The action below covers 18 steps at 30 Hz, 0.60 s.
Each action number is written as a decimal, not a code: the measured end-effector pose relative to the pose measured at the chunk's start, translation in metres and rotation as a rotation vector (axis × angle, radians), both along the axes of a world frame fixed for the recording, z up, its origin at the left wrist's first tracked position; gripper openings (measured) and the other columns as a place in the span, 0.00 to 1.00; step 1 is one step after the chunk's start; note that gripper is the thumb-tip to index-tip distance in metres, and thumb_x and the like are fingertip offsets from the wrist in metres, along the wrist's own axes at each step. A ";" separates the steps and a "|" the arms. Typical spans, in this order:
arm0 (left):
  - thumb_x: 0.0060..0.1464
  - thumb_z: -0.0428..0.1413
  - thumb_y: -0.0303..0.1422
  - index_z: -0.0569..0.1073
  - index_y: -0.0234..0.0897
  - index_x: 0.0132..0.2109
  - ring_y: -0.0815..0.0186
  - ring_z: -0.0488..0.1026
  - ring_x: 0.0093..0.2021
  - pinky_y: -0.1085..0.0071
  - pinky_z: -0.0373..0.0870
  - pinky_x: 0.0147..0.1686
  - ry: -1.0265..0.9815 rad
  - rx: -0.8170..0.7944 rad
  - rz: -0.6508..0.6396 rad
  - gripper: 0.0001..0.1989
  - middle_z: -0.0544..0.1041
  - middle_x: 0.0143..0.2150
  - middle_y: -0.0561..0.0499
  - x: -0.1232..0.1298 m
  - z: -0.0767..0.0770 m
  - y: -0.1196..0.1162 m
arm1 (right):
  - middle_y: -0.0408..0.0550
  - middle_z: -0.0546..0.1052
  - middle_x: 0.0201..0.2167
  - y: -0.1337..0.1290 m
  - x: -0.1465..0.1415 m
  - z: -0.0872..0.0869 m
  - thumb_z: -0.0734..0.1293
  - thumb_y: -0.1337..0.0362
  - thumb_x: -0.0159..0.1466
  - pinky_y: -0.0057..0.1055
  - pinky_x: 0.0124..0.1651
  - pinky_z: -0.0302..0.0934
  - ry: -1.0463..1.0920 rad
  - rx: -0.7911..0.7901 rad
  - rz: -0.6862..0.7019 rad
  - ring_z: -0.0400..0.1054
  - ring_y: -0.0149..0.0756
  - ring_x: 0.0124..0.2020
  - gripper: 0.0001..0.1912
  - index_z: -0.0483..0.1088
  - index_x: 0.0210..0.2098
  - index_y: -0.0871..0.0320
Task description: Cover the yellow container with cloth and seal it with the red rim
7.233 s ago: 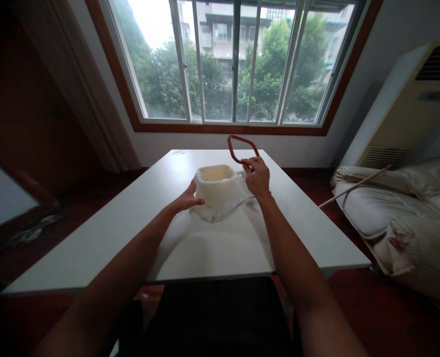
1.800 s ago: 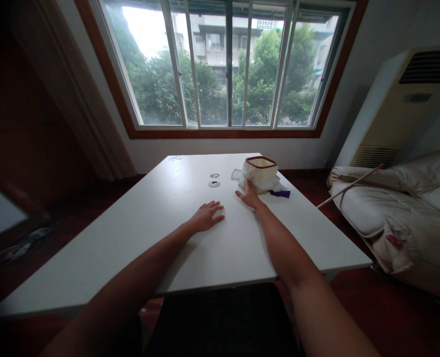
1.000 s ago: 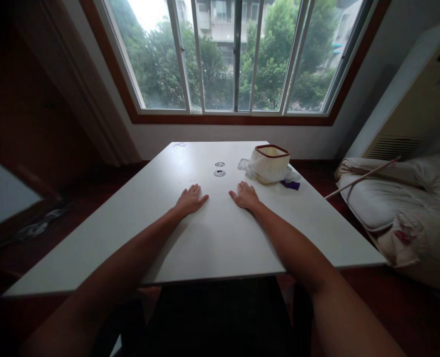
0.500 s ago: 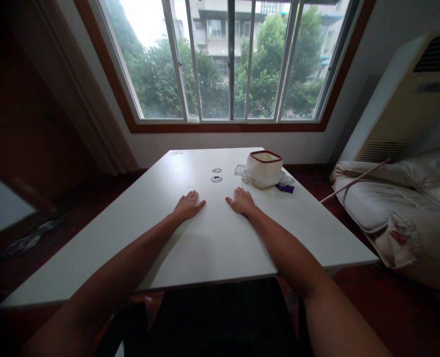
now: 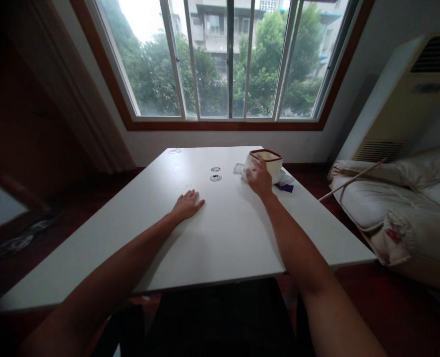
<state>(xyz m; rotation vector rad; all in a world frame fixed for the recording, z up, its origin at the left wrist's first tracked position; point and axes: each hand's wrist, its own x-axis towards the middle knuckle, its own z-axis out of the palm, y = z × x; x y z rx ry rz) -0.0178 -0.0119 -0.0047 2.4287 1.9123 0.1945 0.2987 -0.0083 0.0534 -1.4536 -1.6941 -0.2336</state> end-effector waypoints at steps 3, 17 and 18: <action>0.64 0.38 0.51 0.58 0.33 0.69 0.52 0.47 0.73 0.51 0.45 0.68 -0.009 -0.001 -0.009 0.35 0.51 0.73 0.37 -0.001 0.000 0.001 | 0.59 0.62 0.66 0.001 0.027 0.006 0.59 0.58 0.68 0.38 0.57 0.66 0.039 0.120 -0.083 0.68 0.43 0.57 0.26 0.60 0.64 0.59; 0.61 0.45 0.56 0.67 0.41 0.62 0.50 0.62 0.66 0.45 0.50 0.65 -0.201 0.186 0.012 0.32 0.70 0.64 0.41 0.001 0.016 -0.012 | 0.57 0.73 0.43 -0.022 -0.005 0.020 0.65 0.58 0.63 0.39 0.50 0.64 -0.042 -0.071 0.039 0.69 0.44 0.41 0.14 0.76 0.38 0.61; 0.58 0.48 0.58 0.63 0.39 0.65 0.48 0.61 0.66 0.45 0.52 0.64 -0.230 0.239 0.027 0.37 0.68 0.64 0.39 0.003 0.019 -0.013 | 0.55 0.73 0.40 -0.025 -0.012 0.018 0.66 0.58 0.63 0.37 0.47 0.65 -0.034 -0.056 0.097 0.69 0.42 0.39 0.12 0.76 0.35 0.61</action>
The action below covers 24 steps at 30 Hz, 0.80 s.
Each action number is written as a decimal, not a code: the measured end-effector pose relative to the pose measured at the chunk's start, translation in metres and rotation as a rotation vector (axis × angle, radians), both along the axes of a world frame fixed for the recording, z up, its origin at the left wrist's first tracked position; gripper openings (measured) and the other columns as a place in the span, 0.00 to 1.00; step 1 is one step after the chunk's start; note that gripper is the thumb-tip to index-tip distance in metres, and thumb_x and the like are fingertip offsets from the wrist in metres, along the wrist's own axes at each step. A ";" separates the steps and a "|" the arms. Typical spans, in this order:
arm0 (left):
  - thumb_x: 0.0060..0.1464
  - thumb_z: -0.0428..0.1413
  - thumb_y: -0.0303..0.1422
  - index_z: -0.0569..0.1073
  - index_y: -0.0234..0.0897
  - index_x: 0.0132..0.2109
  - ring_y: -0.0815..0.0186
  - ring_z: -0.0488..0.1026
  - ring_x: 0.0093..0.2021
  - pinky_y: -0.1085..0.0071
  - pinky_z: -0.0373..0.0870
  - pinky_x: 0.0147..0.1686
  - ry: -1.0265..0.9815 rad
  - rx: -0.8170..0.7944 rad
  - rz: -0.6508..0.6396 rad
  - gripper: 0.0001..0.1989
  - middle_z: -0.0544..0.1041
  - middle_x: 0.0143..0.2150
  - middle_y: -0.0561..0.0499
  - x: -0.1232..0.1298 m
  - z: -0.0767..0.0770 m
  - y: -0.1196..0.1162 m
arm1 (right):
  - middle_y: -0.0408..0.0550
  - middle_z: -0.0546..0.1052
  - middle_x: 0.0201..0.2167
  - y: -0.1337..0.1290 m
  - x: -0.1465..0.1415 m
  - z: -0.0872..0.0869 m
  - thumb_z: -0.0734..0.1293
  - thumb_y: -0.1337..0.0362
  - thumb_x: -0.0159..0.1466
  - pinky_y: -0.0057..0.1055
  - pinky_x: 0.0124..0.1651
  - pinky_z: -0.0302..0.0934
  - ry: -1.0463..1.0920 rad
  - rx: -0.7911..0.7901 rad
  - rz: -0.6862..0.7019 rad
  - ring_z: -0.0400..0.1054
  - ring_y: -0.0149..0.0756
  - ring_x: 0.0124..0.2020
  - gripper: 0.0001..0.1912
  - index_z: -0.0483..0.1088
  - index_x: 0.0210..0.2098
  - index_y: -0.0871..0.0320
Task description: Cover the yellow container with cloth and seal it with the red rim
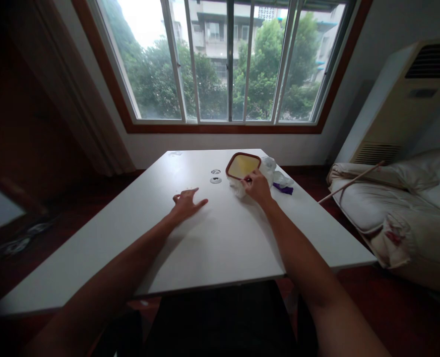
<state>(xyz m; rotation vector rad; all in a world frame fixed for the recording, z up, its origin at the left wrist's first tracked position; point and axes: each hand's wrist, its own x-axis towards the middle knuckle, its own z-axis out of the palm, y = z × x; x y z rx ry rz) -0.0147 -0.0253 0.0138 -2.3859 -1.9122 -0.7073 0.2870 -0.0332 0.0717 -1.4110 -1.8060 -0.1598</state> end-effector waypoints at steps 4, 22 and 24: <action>0.50 0.56 0.60 0.49 0.35 0.71 0.45 0.59 0.66 0.49 0.62 0.59 -0.113 0.194 -0.060 0.52 0.58 0.69 0.34 0.003 0.010 -0.002 | 0.50 0.71 0.34 -0.014 -0.027 -0.003 0.68 0.60 0.63 0.33 0.37 0.65 0.076 0.050 0.253 0.66 0.36 0.32 0.09 0.74 0.30 0.59; 0.40 0.65 0.56 0.34 0.38 0.73 0.43 0.57 0.66 0.49 0.57 0.64 -0.078 0.392 -0.270 0.65 0.55 0.69 0.36 0.002 0.034 -0.018 | 0.50 0.73 0.39 -0.017 -0.041 -0.019 0.73 0.48 0.56 0.35 0.41 0.68 0.237 -0.045 0.559 0.69 0.37 0.39 0.19 0.70 0.31 0.56; 0.41 0.65 0.52 0.38 0.39 0.73 0.44 0.57 0.66 0.51 0.56 0.65 -0.027 0.394 -0.222 0.62 0.56 0.68 0.37 0.006 0.036 -0.021 | 0.52 0.75 0.43 -0.017 -0.042 -0.018 0.74 0.49 0.56 0.40 0.50 0.66 0.142 -0.022 0.494 0.70 0.42 0.45 0.17 0.73 0.33 0.56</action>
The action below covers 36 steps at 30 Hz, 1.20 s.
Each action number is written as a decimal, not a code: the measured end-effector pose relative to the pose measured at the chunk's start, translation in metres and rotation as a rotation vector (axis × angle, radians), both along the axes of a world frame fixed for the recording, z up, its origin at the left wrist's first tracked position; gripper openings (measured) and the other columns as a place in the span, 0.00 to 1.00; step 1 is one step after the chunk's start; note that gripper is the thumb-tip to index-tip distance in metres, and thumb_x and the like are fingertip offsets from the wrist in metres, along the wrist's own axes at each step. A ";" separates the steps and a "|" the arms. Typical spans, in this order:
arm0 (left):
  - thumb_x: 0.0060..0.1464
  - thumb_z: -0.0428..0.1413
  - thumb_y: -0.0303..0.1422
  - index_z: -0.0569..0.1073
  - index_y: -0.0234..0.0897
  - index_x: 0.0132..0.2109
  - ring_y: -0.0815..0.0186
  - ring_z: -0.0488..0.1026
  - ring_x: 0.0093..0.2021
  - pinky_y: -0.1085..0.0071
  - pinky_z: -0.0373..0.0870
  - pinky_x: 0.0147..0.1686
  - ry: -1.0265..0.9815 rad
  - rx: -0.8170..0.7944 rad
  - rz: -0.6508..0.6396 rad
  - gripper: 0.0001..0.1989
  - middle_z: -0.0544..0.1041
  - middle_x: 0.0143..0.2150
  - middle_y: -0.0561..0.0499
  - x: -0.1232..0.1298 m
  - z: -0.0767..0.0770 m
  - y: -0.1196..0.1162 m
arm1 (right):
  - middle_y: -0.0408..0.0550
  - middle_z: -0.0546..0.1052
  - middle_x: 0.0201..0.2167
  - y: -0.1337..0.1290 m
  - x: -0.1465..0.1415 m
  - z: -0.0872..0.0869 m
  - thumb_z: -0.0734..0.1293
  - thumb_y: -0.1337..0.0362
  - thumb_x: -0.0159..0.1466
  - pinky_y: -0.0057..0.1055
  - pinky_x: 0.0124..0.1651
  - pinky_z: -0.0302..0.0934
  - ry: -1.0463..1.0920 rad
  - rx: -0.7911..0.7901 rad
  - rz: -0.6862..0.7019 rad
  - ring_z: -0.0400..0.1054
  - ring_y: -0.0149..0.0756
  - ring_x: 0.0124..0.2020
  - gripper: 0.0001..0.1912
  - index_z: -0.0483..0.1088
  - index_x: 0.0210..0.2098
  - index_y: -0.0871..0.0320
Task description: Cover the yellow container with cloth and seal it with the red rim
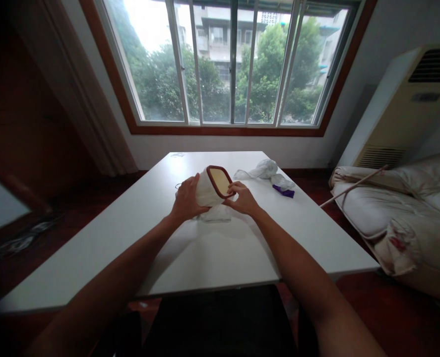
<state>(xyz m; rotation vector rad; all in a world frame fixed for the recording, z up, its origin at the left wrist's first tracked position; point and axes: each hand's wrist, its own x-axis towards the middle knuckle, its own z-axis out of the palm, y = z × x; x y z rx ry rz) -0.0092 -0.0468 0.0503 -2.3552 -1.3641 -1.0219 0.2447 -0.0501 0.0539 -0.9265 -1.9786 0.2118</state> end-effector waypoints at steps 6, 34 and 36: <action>0.43 0.63 0.47 0.42 0.38 0.72 0.43 0.57 0.65 0.51 0.55 0.64 0.068 0.022 0.075 0.56 0.57 0.68 0.37 0.003 0.005 -0.005 | 0.53 0.77 0.49 -0.010 -0.005 0.009 0.72 0.55 0.58 0.44 0.60 0.60 -0.085 0.044 0.014 0.68 0.45 0.53 0.13 0.76 0.39 0.54; 0.41 0.65 0.47 0.42 0.37 0.72 0.45 0.60 0.63 0.52 0.59 0.62 0.020 0.079 0.076 0.59 0.61 0.65 0.36 0.003 0.001 -0.002 | 0.47 0.75 0.29 -0.014 0.000 0.019 0.58 0.52 0.70 0.35 0.41 0.64 0.324 0.175 -0.133 0.70 0.38 0.33 0.17 0.67 0.32 0.55; 0.41 0.66 0.46 0.42 0.38 0.72 0.45 0.60 0.63 0.51 0.59 0.62 0.002 0.075 0.084 0.59 0.61 0.65 0.36 0.002 0.000 -0.001 | 0.46 0.75 0.28 -0.004 0.013 0.017 0.58 0.52 0.70 0.34 0.41 0.65 0.396 0.169 -0.197 0.70 0.37 0.32 0.16 0.67 0.33 0.55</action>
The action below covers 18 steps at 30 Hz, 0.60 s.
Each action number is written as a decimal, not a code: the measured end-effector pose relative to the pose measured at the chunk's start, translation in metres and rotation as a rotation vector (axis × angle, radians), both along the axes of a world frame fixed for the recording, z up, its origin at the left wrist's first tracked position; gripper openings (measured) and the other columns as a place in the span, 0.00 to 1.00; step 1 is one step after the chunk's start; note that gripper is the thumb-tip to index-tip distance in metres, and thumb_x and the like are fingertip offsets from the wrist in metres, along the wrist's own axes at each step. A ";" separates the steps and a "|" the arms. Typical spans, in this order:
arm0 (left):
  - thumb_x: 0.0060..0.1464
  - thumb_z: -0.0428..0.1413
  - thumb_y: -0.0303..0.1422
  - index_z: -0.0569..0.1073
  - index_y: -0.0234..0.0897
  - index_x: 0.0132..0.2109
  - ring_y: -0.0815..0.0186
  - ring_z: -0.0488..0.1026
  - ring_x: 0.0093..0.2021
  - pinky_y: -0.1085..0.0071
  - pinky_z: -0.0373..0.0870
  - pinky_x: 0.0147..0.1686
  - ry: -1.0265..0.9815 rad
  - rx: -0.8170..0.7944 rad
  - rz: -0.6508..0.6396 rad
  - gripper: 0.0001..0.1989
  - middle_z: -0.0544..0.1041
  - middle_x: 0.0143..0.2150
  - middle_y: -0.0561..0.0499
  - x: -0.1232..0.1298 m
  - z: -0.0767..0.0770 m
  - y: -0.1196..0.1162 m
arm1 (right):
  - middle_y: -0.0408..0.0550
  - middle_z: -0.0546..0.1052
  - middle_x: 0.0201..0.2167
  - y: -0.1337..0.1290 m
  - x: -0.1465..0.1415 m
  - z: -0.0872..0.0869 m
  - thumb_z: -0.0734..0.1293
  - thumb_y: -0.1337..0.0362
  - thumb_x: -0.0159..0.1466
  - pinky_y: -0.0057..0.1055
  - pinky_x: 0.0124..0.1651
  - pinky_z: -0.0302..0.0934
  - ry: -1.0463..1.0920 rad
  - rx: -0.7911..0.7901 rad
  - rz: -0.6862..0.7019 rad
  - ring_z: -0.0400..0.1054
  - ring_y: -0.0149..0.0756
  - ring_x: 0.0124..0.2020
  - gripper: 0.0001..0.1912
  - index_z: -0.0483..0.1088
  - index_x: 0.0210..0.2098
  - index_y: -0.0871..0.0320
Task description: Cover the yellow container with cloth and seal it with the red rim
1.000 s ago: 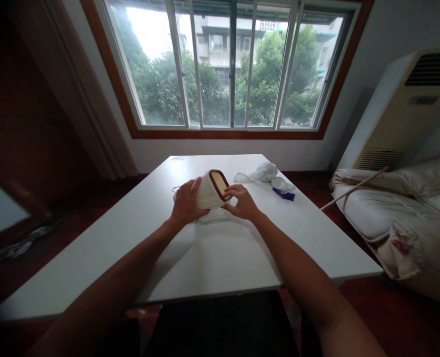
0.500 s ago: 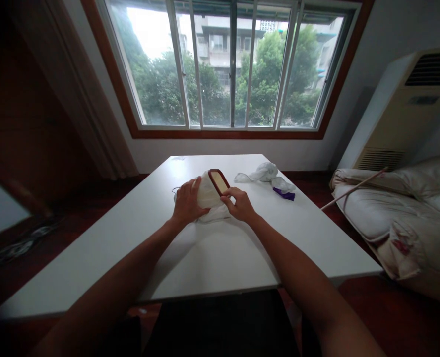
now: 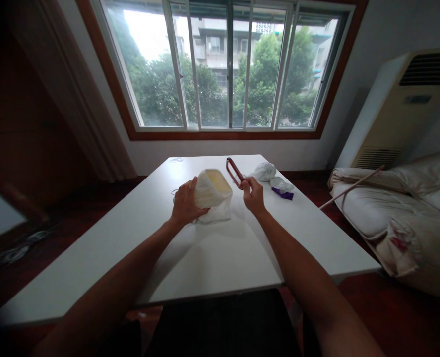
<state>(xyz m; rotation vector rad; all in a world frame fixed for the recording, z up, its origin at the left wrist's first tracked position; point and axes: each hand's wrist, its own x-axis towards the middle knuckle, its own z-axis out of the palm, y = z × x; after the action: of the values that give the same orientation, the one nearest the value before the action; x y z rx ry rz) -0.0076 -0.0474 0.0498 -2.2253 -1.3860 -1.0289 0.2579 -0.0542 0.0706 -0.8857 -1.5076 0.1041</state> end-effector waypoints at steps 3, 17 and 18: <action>0.40 0.67 0.46 0.41 0.38 0.72 0.43 0.61 0.62 0.49 0.61 0.61 -0.068 -0.015 0.009 0.60 0.61 0.65 0.36 -0.002 -0.004 0.004 | 0.47 0.76 0.28 0.020 0.022 -0.012 0.58 0.53 0.69 0.32 0.39 0.64 0.026 -0.092 -0.117 0.70 0.37 0.32 0.15 0.68 0.34 0.57; 0.36 0.70 0.50 0.38 0.41 0.72 0.40 0.56 0.67 0.45 0.59 0.62 -0.589 -0.283 -0.097 0.67 0.58 0.66 0.34 0.003 -0.022 0.011 | 0.49 0.81 0.32 0.046 0.055 -0.052 0.69 0.62 0.59 0.29 0.39 0.61 -0.660 -0.662 -0.222 0.72 0.38 0.35 0.07 0.77 0.29 0.58; 0.35 0.70 0.49 0.38 0.41 0.72 0.41 0.55 0.68 0.45 0.58 0.63 -0.623 -0.281 -0.120 0.67 0.57 0.67 0.34 0.004 -0.023 0.011 | 0.50 0.81 0.35 0.045 0.055 -0.050 0.70 0.62 0.57 0.30 0.41 0.62 -0.690 -0.653 -0.234 0.73 0.39 0.38 0.06 0.78 0.30 0.58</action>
<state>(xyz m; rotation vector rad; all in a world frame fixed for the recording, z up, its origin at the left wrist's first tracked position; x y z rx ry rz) -0.0039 -0.0362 0.0273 -2.3046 -1.7426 -1.7759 0.3132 -0.0089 0.0203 -1.7416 -2.0308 0.1290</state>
